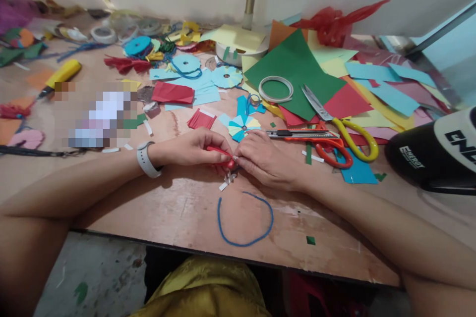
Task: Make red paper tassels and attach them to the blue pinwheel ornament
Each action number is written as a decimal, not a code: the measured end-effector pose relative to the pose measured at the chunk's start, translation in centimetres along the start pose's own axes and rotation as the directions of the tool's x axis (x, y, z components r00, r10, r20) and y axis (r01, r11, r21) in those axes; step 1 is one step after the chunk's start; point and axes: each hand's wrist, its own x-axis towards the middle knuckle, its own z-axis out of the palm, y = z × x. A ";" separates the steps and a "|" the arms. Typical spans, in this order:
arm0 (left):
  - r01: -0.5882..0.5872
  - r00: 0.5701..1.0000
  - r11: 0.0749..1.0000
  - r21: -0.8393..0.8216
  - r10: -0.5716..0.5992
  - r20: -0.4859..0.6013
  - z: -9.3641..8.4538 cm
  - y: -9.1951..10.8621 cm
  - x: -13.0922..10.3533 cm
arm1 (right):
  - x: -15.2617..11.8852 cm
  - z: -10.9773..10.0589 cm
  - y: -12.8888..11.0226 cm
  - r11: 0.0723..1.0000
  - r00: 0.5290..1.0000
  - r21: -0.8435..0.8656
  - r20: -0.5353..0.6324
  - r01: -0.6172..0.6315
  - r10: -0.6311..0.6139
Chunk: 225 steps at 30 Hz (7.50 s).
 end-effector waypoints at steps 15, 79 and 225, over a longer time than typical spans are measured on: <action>0.030 0.997 0.999 -0.026 -0.028 0.070 -0.5 0.1 0.2 | -0.5 0.5 -1.6 0.730 0.970 -0.648 0.053 0.216 -0.239; -0.101 0.991 0.993 0.055 0.096 0.088 -0.3 0.7 -0.1 | 0.2 -1.6 -0.8 0.968 0.980 0.177 0.116 -0.178 0.159; -0.323 0.882 0.904 -0.279 0.181 -0.435 3.5 -1.8 1.0 | 16.6 -3.9 15.9 0.537 0.900 -0.723 -0.364 -0.435 0.239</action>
